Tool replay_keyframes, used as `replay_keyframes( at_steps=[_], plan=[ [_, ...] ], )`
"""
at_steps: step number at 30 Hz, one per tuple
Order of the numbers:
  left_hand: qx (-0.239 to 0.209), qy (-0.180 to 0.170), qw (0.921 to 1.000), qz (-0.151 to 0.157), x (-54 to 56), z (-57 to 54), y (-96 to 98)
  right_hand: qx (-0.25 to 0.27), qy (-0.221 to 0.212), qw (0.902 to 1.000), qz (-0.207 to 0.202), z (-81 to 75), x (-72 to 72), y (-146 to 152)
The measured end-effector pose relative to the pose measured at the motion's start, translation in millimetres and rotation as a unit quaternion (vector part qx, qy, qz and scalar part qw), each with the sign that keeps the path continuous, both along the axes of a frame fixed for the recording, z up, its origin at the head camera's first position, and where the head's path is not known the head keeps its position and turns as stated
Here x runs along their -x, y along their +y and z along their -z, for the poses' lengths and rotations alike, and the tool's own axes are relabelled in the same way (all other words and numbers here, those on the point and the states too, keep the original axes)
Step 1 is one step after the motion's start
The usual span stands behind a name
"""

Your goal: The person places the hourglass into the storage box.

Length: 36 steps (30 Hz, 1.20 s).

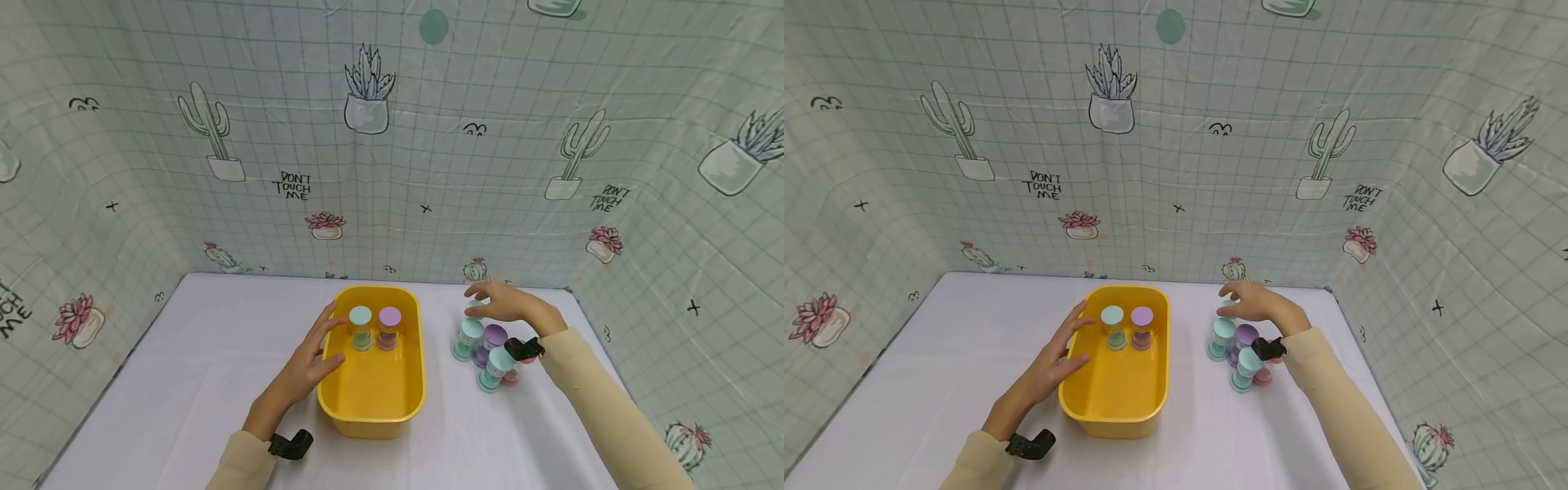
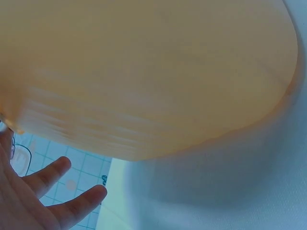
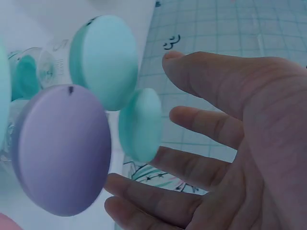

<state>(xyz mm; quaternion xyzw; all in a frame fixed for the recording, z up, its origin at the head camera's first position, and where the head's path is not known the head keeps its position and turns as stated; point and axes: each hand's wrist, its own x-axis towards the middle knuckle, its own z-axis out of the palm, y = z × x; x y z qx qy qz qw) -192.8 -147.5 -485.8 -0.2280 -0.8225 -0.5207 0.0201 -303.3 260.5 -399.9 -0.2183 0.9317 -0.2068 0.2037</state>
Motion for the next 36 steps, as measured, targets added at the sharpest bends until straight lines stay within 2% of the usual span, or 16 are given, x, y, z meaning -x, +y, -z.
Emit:
replay_keyframes(
  at_steps=[4,12,17,24,32,36],
  plan=[
    [-0.002,0.001,1.0000,0.003,0.4,0.0,-0.6,0.004,-0.001,1.0000,-0.007,5.6,-0.6,1],
    [-0.003,0.001,1.0000,0.001,0.5,-0.3,-0.8,-0.009,-0.008,0.9999,0.009,14.6,1.8,3],
    [-0.004,0.005,1.0000,0.003,1.4,0.8,-0.8,-0.009,-0.004,0.9999,0.009,17.0,3.2,2],
    [-0.008,0.007,0.9999,0.008,1.1,2.7,0.5,0.007,-0.032,0.9990,0.030,20.1,6.0,0],
    [-0.004,0.010,0.9999,0.004,-2.1,2.6,0.3,0.008,-0.037,0.9987,0.033,20.5,6.5,-3],
    [-0.002,0.011,0.9999,0.003,-1.2,1.2,0.3,0.005,-0.034,0.9980,0.053,18.8,5.8,-4]
  ],
)
